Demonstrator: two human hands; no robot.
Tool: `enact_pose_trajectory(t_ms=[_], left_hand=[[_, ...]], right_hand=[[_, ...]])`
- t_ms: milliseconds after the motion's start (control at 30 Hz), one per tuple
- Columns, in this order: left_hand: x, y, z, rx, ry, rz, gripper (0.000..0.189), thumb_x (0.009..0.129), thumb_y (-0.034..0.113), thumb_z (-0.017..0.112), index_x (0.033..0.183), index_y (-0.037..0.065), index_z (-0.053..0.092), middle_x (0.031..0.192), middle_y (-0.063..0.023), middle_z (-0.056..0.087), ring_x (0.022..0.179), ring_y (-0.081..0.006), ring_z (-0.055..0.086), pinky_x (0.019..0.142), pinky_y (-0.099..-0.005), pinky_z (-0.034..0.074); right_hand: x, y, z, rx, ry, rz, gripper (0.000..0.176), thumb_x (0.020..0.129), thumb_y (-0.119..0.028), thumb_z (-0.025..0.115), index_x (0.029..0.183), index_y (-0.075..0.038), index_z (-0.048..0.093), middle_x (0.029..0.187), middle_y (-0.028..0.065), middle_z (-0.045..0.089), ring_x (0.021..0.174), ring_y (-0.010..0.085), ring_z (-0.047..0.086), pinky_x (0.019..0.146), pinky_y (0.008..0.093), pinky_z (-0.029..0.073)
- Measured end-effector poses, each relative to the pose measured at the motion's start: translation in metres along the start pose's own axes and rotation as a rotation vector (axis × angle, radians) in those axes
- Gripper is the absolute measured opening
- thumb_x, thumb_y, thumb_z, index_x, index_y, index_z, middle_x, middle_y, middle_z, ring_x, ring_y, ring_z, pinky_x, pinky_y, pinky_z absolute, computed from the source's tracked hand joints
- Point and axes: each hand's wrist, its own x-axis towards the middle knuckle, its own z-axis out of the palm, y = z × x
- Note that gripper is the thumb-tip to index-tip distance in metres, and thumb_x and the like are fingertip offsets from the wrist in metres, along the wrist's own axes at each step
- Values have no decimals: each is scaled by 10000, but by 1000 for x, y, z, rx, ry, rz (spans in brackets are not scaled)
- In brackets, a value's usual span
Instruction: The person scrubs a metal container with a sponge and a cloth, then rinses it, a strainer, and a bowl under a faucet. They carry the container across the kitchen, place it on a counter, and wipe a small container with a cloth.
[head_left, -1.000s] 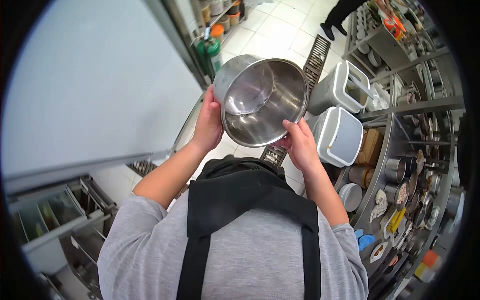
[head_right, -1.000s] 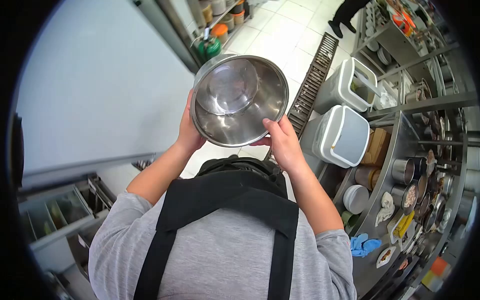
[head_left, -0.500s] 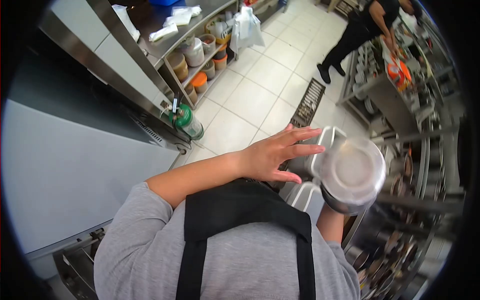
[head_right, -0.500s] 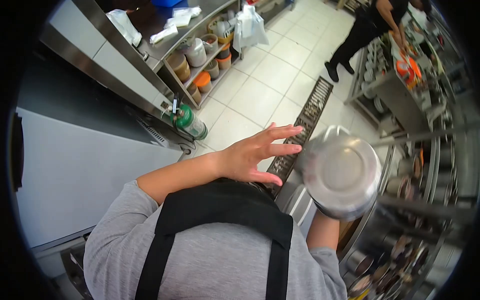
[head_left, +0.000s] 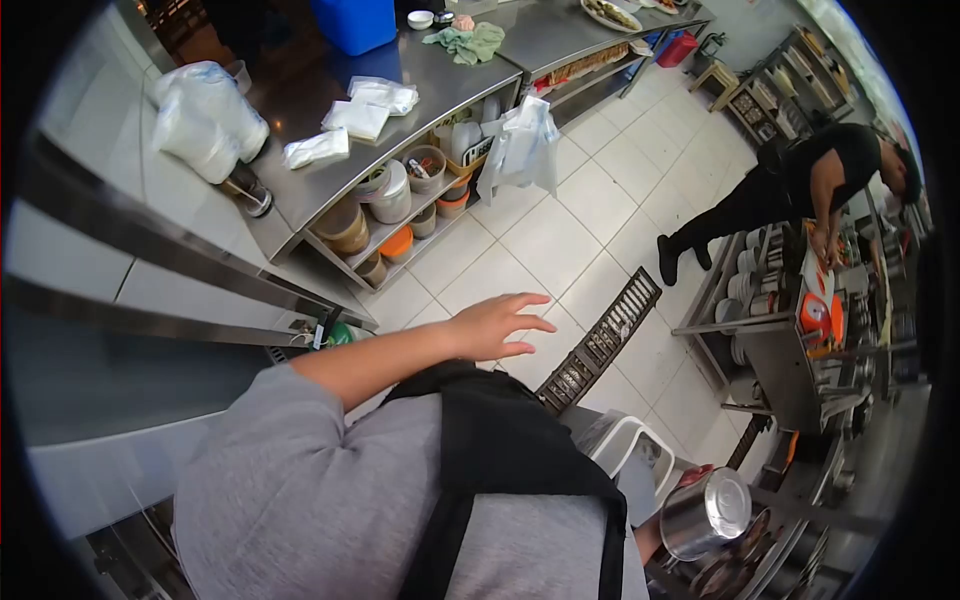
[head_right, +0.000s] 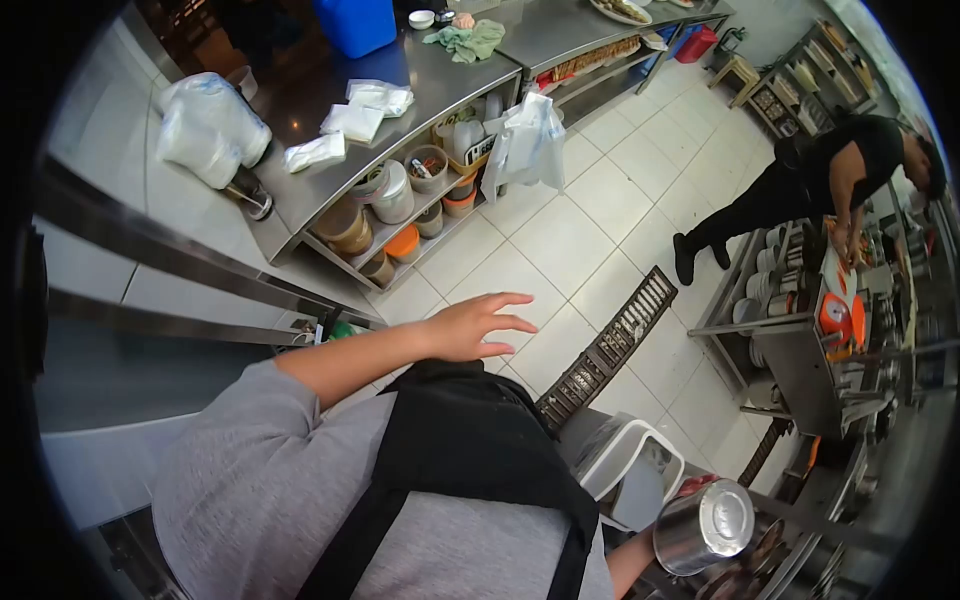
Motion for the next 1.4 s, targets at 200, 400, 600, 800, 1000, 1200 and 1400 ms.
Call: enact_pose_trajectory(t_ms=[200,400,600,800,1000,1200,1400], left_hand=[[111,-38,-41,123,-24,125,355,848,273,650,1196,235,586,1421,-107,362,1270,-323,406,1042,-469,350],[147,-122,-78,211,59,-122,309,811,260,674,1116,216,648,1399,-95,407,1267,-335,407,1051,-451,341],[210,-140,-147,327,203,-145,527,768,257,715,1266,255,542,1423,-76,377,1322,-331,339,1077,-448,327],[242,-173,-225,709,318,-239,784,649,309,789,1355,278,448,1427,-58,362,1343,-315,306,1095,-546,244],[225,-249,-312,871,289,-558,178,739,281,707,873,181,644,779,18,537,891,-185,580,1052,-489,340],[229,-288,-344,546,384,-633,215,783,329,665,841,126,624,822,-6,594,748,-200,606,724,-360,476],[268,-292,-352,327,638,-884,209,826,250,667,942,81,629,869,-74,671,749,-237,642,665,-344,471]], right_hand=[[76,24,-123,-257,490,74,388,863,-226,587,1177,-1,546,1123,122,601,1050,265,558,920,424,454],[252,124,-95,-456,444,488,225,895,-148,581,1098,-53,586,988,78,656,858,209,636,747,315,537],[411,376,202,-1111,-342,837,125,874,-172,563,778,-122,502,566,-51,430,411,44,395,342,203,243],[391,562,482,-1513,-1304,574,290,828,-161,577,971,88,621,810,108,654,668,141,580,596,306,461],[356,668,613,-1630,-1687,939,391,902,-291,530,985,81,614,773,132,651,614,183,627,615,293,519],[383,834,665,-1372,-1668,590,456,896,-401,567,1029,31,623,905,127,663,737,206,657,682,331,523],[392,922,675,-1499,-1729,-542,374,809,-309,646,1036,-14,616,1015,183,636,928,331,608,814,400,468]])
